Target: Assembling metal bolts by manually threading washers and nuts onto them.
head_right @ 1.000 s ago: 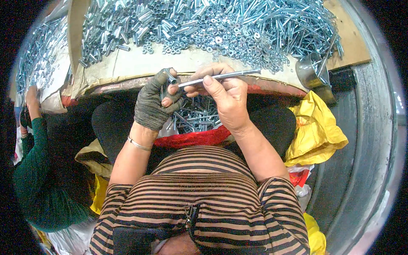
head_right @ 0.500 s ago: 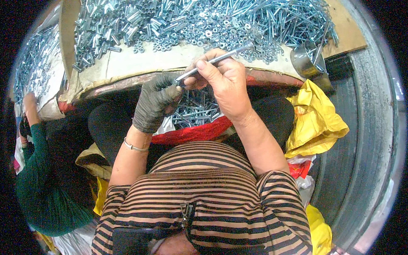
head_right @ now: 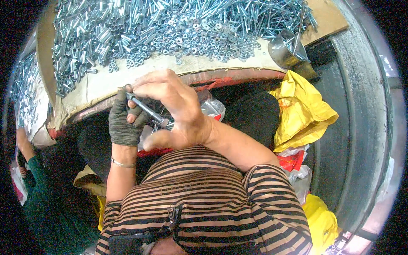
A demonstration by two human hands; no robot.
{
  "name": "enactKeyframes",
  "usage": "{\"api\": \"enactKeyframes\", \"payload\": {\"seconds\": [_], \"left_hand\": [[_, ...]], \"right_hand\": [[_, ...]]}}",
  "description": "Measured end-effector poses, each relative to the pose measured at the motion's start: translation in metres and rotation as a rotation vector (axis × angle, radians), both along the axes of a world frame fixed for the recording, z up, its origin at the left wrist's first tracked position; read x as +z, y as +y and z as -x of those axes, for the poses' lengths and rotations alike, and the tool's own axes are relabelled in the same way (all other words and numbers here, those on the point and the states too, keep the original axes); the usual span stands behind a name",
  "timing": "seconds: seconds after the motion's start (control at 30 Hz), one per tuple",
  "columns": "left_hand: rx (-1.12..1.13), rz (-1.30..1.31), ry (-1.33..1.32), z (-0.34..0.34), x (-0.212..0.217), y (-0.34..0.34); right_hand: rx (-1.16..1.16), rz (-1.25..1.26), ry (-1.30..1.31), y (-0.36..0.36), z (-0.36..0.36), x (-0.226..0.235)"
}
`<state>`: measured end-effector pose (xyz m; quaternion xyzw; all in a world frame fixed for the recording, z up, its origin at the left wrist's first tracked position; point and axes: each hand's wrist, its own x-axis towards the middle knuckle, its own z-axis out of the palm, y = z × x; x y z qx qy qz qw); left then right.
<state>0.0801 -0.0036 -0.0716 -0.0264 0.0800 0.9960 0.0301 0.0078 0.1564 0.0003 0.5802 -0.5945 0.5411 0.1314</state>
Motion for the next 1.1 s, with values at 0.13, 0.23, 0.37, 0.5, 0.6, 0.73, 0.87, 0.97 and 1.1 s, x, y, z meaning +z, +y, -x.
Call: {"api": "enactKeyframes", "payload": {"seconds": [0.13, 0.23, 0.37, 0.5, 0.6, 0.73, 0.87, 0.97, 1.1], "left_hand": [[0.081, 0.523, -0.041, 0.007, -0.024, 0.021], [0.056, 0.663, -0.018, 0.003, -0.022, 0.025], [-0.043, 0.482, -0.099, 0.006, 0.013, 0.024], [-0.052, 0.738, -0.144, 0.006, 0.018, 0.022], [-0.063, 0.844, -0.130, 0.009, 0.017, 0.023], [-0.065, 0.893, -0.144, 0.010, 0.018, 0.025], [-0.063, 0.935, -0.215, 0.014, 0.016, 0.023], [-0.056, 0.889, -0.195, 0.016, 0.010, 0.021], [-0.059, 0.805, -0.246, 0.015, 0.011, 0.018]], "right_hand": [[-0.153, -0.089, -0.034, -0.023, 0.002, -0.015], [-0.225, -0.216, 0.034, -0.034, 0.015, -0.036], [-0.208, -0.151, -0.434, -0.008, 0.032, -0.051], [-0.821, -0.782, -0.059, 0.019, 0.082, -0.050], [-0.716, -0.868, -0.109, 0.027, 0.096, -0.051], [-0.766, -0.713, -0.049, 0.020, 0.103, -0.061], [-0.879, -0.821, 0.085, 0.007, 0.098, -0.061], [-0.894, -0.877, 0.141, 0.002, 0.103, -0.061], [-0.767, -0.916, 0.074, 0.014, 0.102, -0.047]]}}
